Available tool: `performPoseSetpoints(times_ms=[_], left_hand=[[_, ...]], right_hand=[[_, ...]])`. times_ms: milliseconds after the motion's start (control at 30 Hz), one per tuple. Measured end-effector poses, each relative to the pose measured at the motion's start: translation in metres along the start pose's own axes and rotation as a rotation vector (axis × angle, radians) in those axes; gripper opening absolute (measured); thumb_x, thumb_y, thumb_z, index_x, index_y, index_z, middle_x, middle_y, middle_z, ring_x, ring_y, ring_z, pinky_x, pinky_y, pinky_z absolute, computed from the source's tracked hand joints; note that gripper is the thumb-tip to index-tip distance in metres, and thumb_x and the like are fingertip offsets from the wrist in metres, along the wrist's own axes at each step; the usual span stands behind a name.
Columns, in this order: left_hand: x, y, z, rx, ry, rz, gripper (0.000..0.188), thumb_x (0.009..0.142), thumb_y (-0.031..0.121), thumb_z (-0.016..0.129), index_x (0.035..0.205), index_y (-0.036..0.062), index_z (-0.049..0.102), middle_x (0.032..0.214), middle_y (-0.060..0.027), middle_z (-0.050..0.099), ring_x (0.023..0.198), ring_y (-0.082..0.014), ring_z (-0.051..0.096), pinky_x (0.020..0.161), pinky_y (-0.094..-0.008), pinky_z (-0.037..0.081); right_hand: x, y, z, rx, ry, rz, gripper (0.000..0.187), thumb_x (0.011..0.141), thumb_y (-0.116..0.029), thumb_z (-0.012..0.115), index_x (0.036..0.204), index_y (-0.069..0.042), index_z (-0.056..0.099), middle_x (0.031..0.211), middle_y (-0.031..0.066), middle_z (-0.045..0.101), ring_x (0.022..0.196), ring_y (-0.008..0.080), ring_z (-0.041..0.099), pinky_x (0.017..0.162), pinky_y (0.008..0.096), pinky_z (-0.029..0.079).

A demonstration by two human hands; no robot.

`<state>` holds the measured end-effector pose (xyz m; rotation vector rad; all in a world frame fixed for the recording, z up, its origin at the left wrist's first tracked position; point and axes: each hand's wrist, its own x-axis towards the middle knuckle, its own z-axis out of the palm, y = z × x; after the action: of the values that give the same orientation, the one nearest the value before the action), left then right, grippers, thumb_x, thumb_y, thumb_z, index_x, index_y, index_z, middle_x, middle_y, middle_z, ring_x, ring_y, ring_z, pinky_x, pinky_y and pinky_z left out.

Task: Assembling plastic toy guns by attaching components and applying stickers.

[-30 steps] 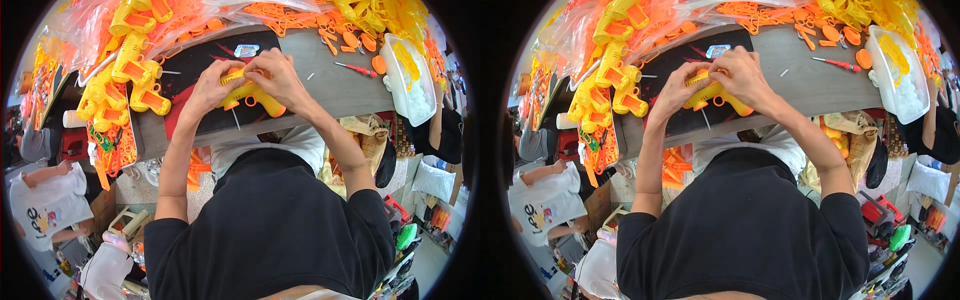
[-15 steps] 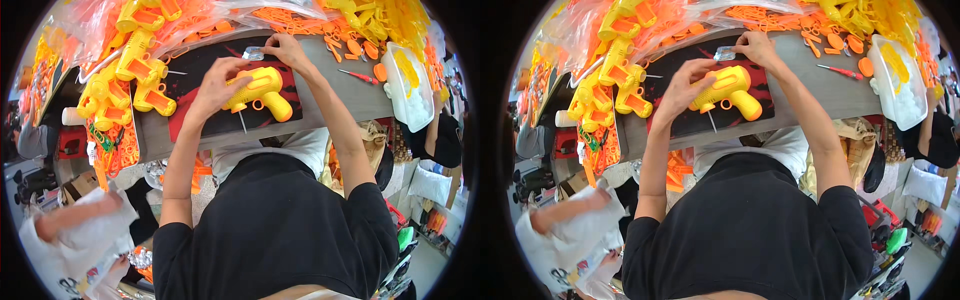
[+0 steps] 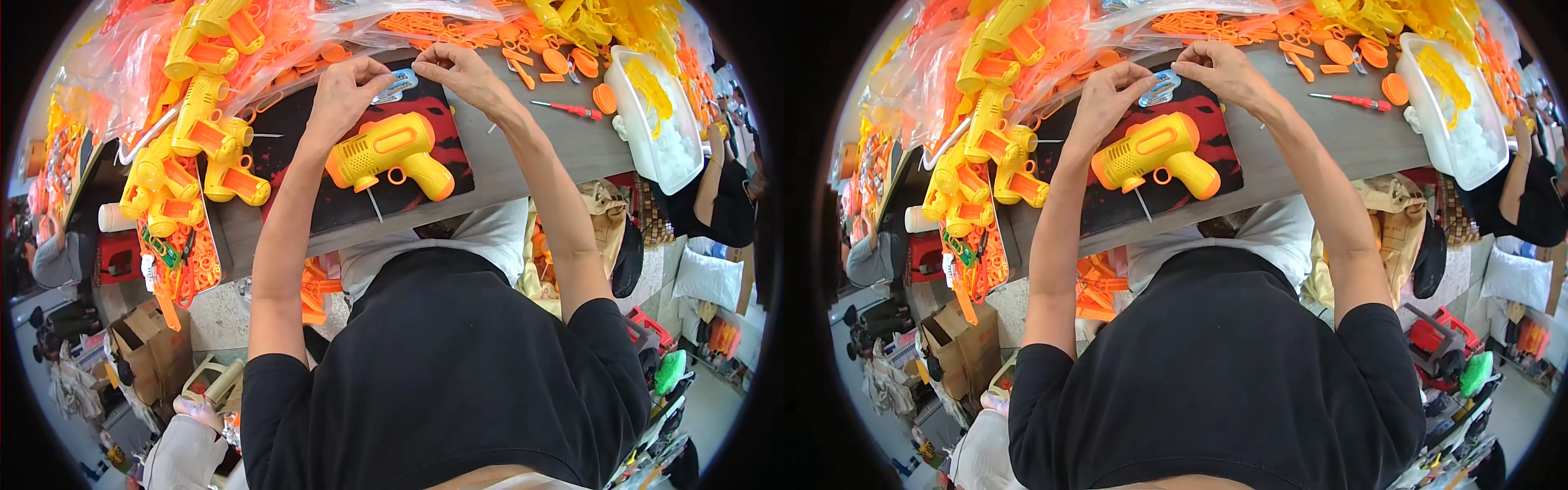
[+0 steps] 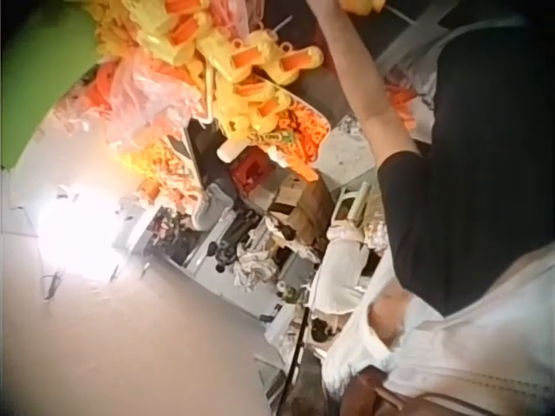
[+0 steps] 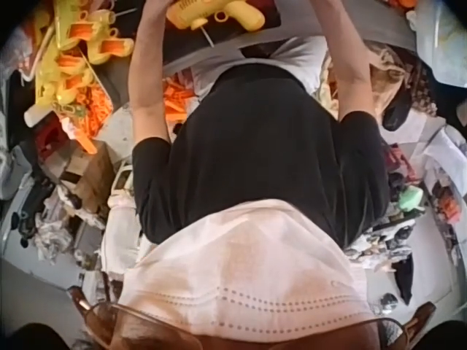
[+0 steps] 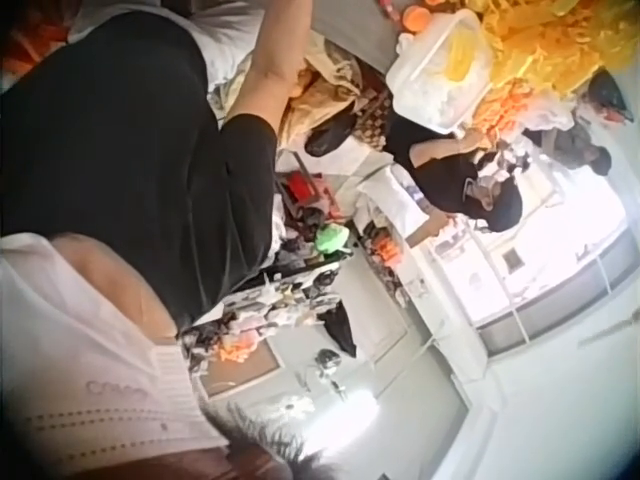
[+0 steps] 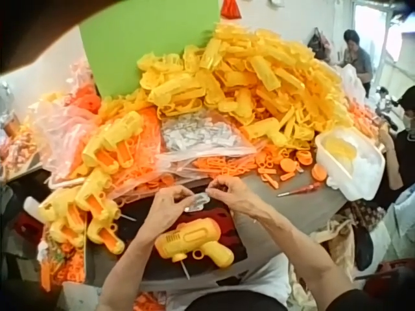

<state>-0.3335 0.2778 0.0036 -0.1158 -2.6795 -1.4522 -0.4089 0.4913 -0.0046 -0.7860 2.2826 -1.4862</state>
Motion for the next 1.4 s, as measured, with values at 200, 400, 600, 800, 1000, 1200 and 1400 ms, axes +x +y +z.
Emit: performPoseSetpoints(times_ms=[200, 400, 600, 800, 1000, 1200, 1400], left_hand=[[-0.002, -0.012, -0.008, 0.137, 0.074, 0.094, 0.029, 0.086, 0.029, 0.074, 0.100, 0.0035, 0.074, 0.112, -0.0087, 0.068, 0.090, -0.0096, 0.061, 0.079, -0.0258, 0.049], [-0.020, 0.019, -0.010, -0.243, -0.065, -0.072, 0.029, 0.088, 0.027, 0.073, 0.100, -0.0003, 0.072, 0.114, -0.0052, 0.067, 0.090, -0.0086, 0.060, 0.080, -0.0231, 0.048], [-0.016, 0.004, -0.008, 0.005, -0.020, -0.002, 0.028, 0.089, 0.024, 0.072, 0.107, 0.0018, 0.072, 0.113, -0.0067, 0.067, 0.092, -0.0095, 0.062, 0.081, -0.0244, 0.049], [-0.022, -0.008, -0.009, 0.275, 0.209, 0.205, 0.031, 0.085, 0.027, 0.073, 0.108, 0.0066, 0.074, 0.101, -0.0119, 0.071, 0.090, -0.0236, 0.066, 0.082, -0.0342, 0.051], [-0.085, 0.029, -0.008, 0.256, 0.088, 0.153, 0.027, 0.079, 0.012, 0.078, 0.105, 0.0048, 0.073, 0.099, -0.0079, 0.069, 0.090, -0.0203, 0.064, 0.083, -0.0316, 0.049], [-0.094, 0.012, 0.012, 0.288, 0.193, 0.238, 0.023, 0.077, 0.020, 0.079, 0.097, 0.0104, 0.074, 0.098, -0.0014, 0.067, 0.093, -0.0186, 0.060, 0.086, -0.0339, 0.039], [-0.098, 0.004, 0.019, 0.202, 0.249, 0.244, 0.023, 0.076, 0.018, 0.080, 0.097, 0.0100, 0.074, 0.099, -0.0015, 0.067, 0.095, -0.0191, 0.060, 0.087, -0.0344, 0.040]], right_hand=[[-0.001, -0.003, 0.011, -0.047, 0.064, -0.064, 0.024, 0.090, -0.029, 0.071, 0.098, -0.006, 0.070, 0.085, -0.0036, 0.059, 0.078, 0.0076, 0.046, 0.072, 0.0246, 0.041], [-0.016, -0.009, 0.005, 0.172, 0.108, -0.192, 0.031, 0.086, -0.035, 0.075, 0.091, -0.005, 0.071, 0.070, -0.0055, 0.047, 0.063, 0.0051, 0.041, 0.054, 0.0235, 0.034], [-0.012, -0.007, 0.013, 0.031, 0.093, -0.120, 0.027, 0.085, -0.032, 0.075, 0.092, -0.006, 0.072, 0.083, -0.0028, 0.056, 0.076, 0.0070, 0.047, 0.067, 0.0252, 0.040], [-0.003, 0.008, 0.019, 0.025, 0.196, -0.008, 0.024, 0.085, -0.029, 0.076, 0.092, -0.006, 0.072, 0.080, -0.0027, 0.057, 0.075, 0.0061, 0.047, 0.066, 0.0248, 0.039], [-0.068, 0.006, -0.013, 0.417, 0.202, 0.103, 0.019, 0.086, -0.024, 0.074, 0.089, -0.007, 0.068, 0.086, -0.0059, 0.057, 0.082, 0.0047, 0.047, 0.077, 0.0220, 0.034], [-0.089, 0.016, -0.002, 0.299, 0.171, 0.115, 0.019, 0.087, -0.024, 0.072, 0.088, -0.006, 0.066, 0.104, -0.0022, 0.055, 0.089, 0.0068, 0.046, 0.079, 0.0243, 0.034], [-0.088, 0.010, 0.005, 0.259, 0.118, 0.103, 0.021, 0.086, -0.025, 0.073, 0.088, -0.005, 0.066, 0.104, 0.0007, 0.053, 0.088, 0.0086, 0.046, 0.080, 0.0248, 0.036]])
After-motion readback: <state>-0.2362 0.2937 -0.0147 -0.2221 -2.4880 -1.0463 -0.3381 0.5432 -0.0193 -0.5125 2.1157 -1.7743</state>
